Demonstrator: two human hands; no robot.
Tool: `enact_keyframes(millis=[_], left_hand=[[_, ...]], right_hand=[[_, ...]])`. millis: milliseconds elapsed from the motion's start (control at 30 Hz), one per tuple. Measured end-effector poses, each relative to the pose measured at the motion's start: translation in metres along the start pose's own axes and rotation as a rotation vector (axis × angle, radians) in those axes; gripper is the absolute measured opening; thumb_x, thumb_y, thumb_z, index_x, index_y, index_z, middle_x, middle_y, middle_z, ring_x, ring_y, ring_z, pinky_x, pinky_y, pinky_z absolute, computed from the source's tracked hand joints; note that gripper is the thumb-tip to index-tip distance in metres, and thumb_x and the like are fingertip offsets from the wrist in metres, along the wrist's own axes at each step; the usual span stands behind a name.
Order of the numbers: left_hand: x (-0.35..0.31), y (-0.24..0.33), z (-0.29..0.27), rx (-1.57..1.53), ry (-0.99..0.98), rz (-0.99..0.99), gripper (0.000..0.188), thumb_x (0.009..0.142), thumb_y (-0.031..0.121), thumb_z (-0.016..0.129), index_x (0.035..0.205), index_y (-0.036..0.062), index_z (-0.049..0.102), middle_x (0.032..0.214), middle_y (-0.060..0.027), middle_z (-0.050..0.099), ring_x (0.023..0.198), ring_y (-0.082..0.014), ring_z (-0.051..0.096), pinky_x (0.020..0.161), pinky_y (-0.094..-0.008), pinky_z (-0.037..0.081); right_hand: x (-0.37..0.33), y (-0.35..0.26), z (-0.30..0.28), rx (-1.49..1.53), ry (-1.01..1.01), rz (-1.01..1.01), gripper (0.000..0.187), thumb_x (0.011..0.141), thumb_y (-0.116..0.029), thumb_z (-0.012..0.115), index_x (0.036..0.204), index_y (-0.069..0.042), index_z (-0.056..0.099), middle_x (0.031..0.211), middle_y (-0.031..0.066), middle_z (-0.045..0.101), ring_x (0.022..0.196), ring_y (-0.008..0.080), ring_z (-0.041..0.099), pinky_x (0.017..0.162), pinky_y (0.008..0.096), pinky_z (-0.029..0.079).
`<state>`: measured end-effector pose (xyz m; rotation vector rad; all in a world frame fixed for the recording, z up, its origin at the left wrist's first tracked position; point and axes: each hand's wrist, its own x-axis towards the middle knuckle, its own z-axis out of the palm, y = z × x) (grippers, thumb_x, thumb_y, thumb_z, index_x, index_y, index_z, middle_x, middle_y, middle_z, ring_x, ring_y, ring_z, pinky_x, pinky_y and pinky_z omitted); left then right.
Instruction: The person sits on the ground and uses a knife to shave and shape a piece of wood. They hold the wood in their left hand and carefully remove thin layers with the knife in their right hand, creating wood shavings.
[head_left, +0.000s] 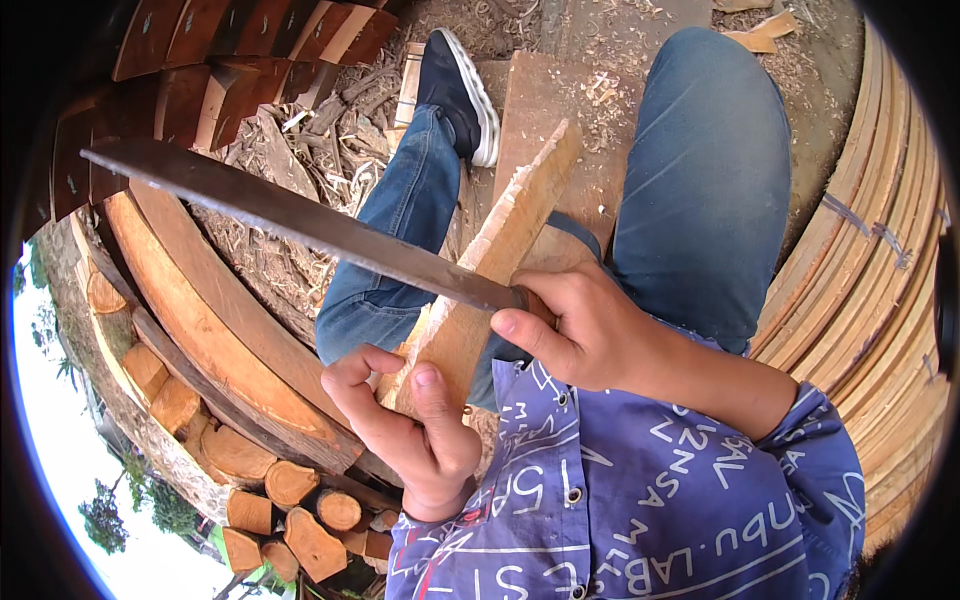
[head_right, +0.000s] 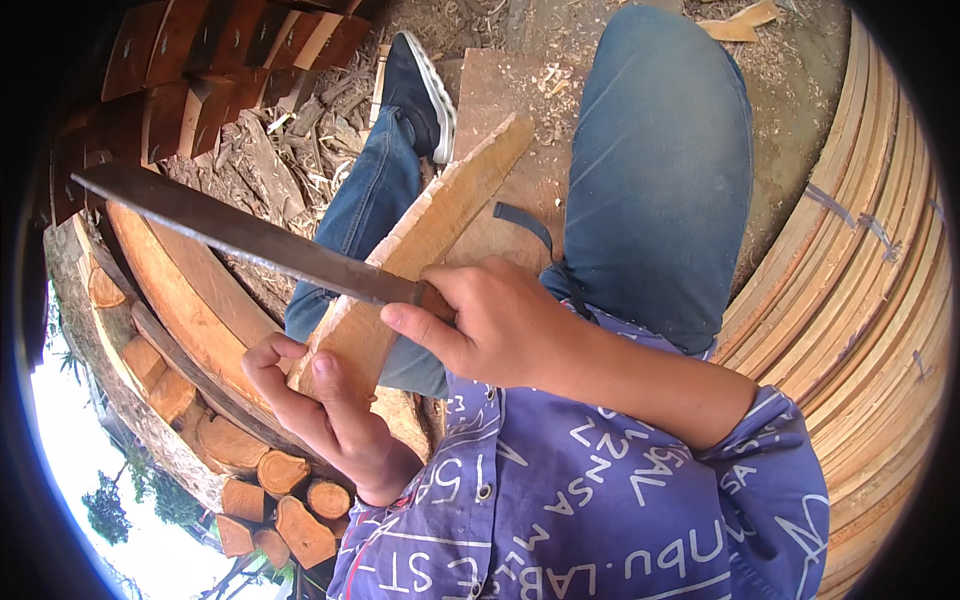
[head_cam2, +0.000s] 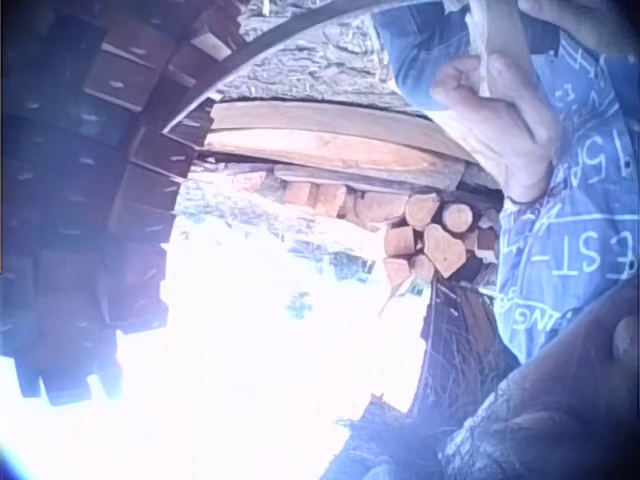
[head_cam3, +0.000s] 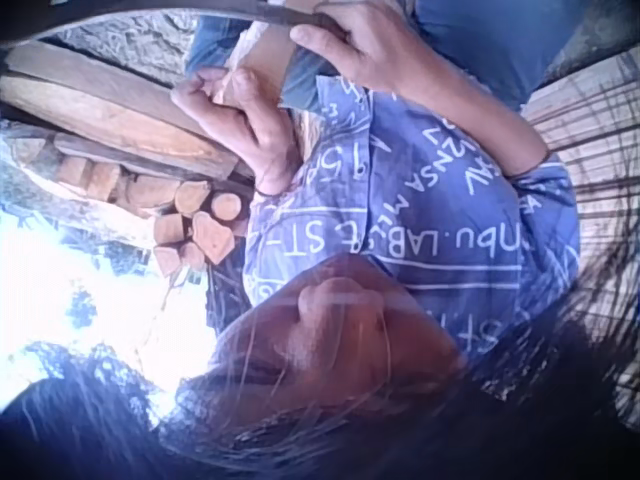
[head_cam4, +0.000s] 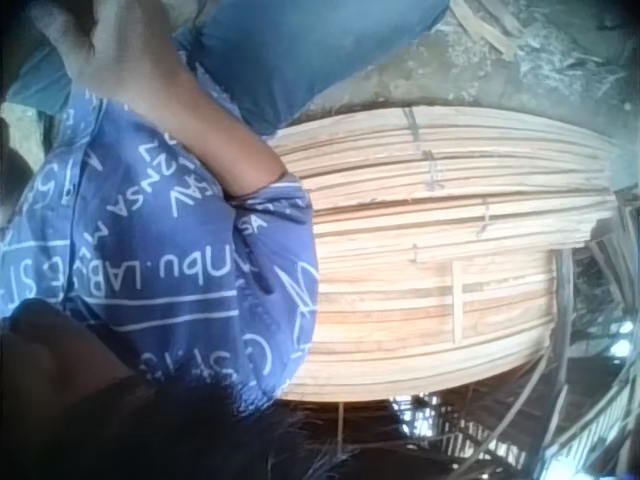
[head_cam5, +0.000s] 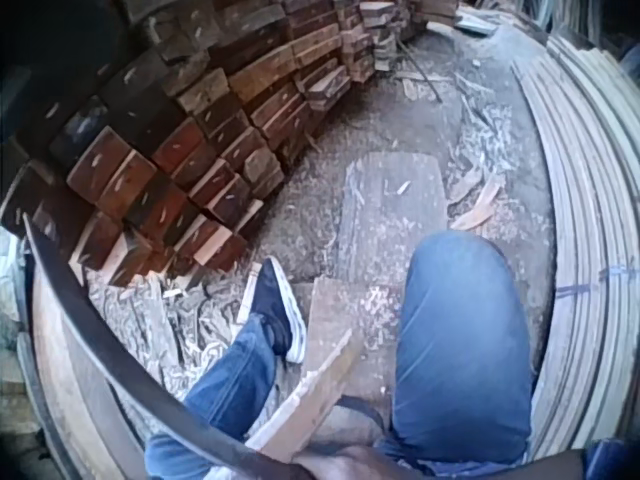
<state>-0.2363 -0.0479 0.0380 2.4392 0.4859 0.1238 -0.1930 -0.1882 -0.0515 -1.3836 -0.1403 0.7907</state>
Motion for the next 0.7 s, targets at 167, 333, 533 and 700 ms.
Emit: enact_keyframes(millis=[167,333,533,700], left_hand=[[-0.010,-0.006,-0.004,-0.009,-0.011,-0.036,0.020,0.087,0.014,0.054,0.093,-0.0015,0.042,0.086,-0.0081,0.039,0.078,-0.0161,0.037,0.072,-0.0298,0.032],[-0.008,-0.008,-0.011,0.033,0.106,0.083,0.020,0.086,0.015,0.055,0.092,0.0007,0.042,0.085,-0.0052,0.037,0.079,-0.0140,0.037,0.073,-0.0279,0.031],[0.000,0.014,-0.016,0.142,0.181,0.045,0.020,0.086,0.017,0.053,0.093,0.0016,0.043,0.088,-0.0045,0.037,0.087,-0.0135,0.037,0.081,-0.0264,0.028],[0.007,0.020,-0.020,0.200,0.136,0.113,0.026,0.086,0.020,0.058,0.095,0.0001,0.044,0.084,-0.0070,0.040,0.080,-0.0199,0.038,0.079,-0.0325,0.030]], right_hand=[[-0.004,0.007,0.001,-0.138,0.043,-0.068,0.046,0.087,-0.041,0.060,0.071,0.002,0.060,0.056,0.0165,0.058,0.053,0.0333,0.059,0.051,0.0411,0.044],[0.001,0.014,-0.010,-0.186,0.037,-0.034,0.043,0.089,-0.039,0.058,0.075,0.002,0.063,0.055,0.0149,0.057,0.053,0.0323,0.059,0.051,0.0406,0.044],[0.019,0.013,-0.001,-0.088,0.014,0.044,0.053,0.092,-0.043,0.052,0.067,0.003,0.059,0.053,0.0178,0.053,0.051,0.0311,0.056,0.052,0.0413,0.041],[0.020,0.006,-0.006,-0.075,-0.015,0.050,0.055,0.091,-0.045,0.052,0.068,0.003,0.060,0.053,0.0186,0.053,0.052,0.0302,0.057,0.053,0.0419,0.041]])
